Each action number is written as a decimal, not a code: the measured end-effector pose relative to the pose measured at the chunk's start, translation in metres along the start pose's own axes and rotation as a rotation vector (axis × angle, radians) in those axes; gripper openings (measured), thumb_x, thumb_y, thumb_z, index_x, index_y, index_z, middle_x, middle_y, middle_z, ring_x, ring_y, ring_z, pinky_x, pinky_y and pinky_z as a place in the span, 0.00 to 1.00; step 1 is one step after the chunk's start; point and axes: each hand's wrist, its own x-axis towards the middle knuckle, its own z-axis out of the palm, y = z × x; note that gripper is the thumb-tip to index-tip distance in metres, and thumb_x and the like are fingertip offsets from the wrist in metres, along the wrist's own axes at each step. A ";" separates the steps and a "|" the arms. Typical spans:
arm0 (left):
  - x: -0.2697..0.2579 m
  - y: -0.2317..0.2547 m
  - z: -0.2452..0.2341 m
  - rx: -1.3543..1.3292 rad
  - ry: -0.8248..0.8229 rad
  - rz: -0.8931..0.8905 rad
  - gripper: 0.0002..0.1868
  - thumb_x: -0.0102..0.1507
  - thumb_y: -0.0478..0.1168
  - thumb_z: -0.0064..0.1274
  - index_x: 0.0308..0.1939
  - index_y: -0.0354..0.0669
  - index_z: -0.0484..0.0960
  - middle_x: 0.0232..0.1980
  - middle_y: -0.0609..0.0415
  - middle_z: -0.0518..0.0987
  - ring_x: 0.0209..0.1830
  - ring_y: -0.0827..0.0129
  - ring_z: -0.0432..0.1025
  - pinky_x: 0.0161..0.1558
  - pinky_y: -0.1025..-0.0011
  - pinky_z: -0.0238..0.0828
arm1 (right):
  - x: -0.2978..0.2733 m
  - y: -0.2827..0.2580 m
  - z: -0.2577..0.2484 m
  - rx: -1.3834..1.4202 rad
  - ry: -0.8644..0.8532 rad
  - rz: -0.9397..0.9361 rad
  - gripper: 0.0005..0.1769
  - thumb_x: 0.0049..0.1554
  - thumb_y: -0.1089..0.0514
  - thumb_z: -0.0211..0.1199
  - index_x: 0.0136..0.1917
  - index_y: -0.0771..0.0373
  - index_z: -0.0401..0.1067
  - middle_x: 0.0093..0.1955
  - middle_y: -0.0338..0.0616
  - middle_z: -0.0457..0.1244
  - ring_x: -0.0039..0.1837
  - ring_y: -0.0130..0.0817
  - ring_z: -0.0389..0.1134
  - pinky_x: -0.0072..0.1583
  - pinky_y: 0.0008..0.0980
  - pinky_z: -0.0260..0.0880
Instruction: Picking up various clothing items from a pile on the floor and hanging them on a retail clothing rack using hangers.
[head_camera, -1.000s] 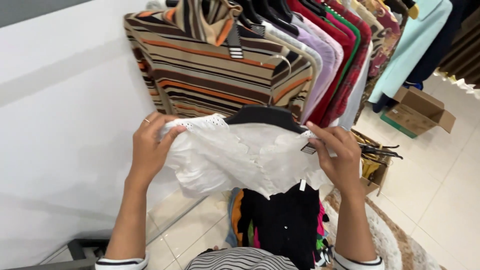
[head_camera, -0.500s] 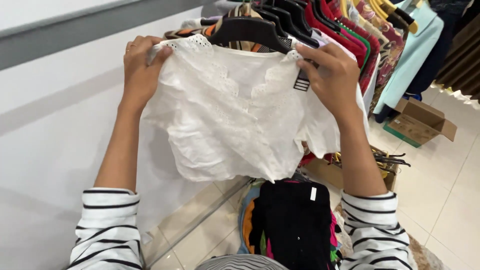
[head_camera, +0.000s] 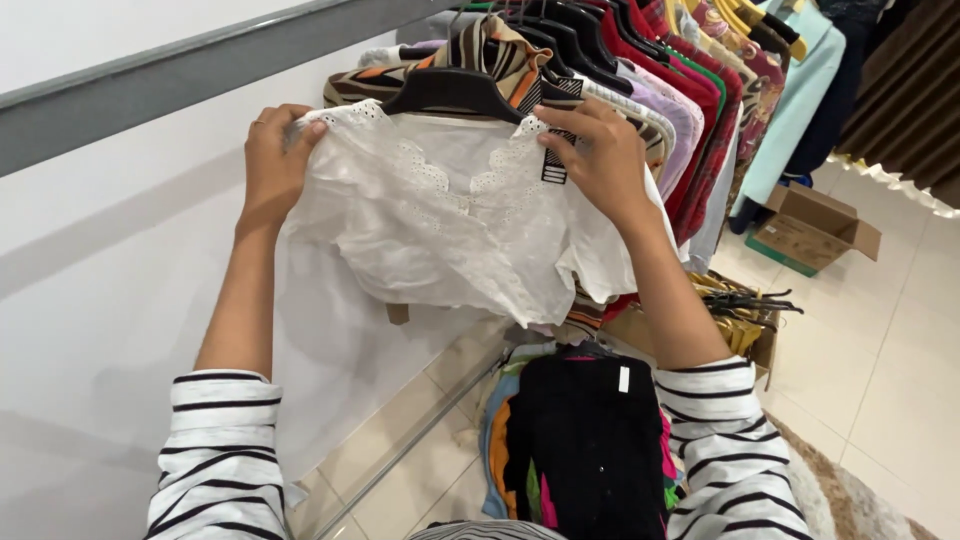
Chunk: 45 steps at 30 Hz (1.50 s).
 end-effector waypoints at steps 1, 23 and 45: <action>0.003 -0.004 0.000 -0.003 -0.006 -0.001 0.11 0.71 0.47 0.53 0.52 0.47 0.82 0.53 0.52 0.75 0.58 0.56 0.66 0.60 0.62 0.59 | -0.001 0.002 0.003 -0.003 -0.002 0.005 0.14 0.64 0.53 0.72 0.64 0.49 0.80 0.45 0.39 0.64 0.42 0.35 0.63 0.37 0.35 0.61; -0.168 -0.169 0.060 -0.014 0.156 -0.557 0.25 0.66 0.49 0.69 0.59 0.37 0.79 0.53 0.37 0.81 0.57 0.42 0.75 0.55 0.48 0.71 | -0.184 0.011 0.039 0.335 0.122 0.903 0.19 0.48 0.49 0.85 0.37 0.57 0.75 0.30 0.39 0.66 0.34 0.29 0.63 0.40 0.29 0.64; -0.220 -0.312 0.138 -0.164 0.159 -0.689 0.09 0.71 0.46 0.61 0.47 0.47 0.81 0.42 0.52 0.76 0.30 0.69 0.74 0.36 0.71 0.68 | -0.235 -0.005 0.077 0.543 0.049 1.303 0.25 0.55 0.48 0.78 0.55 0.69 0.75 0.39 0.45 0.68 0.37 0.31 0.68 0.41 0.35 0.71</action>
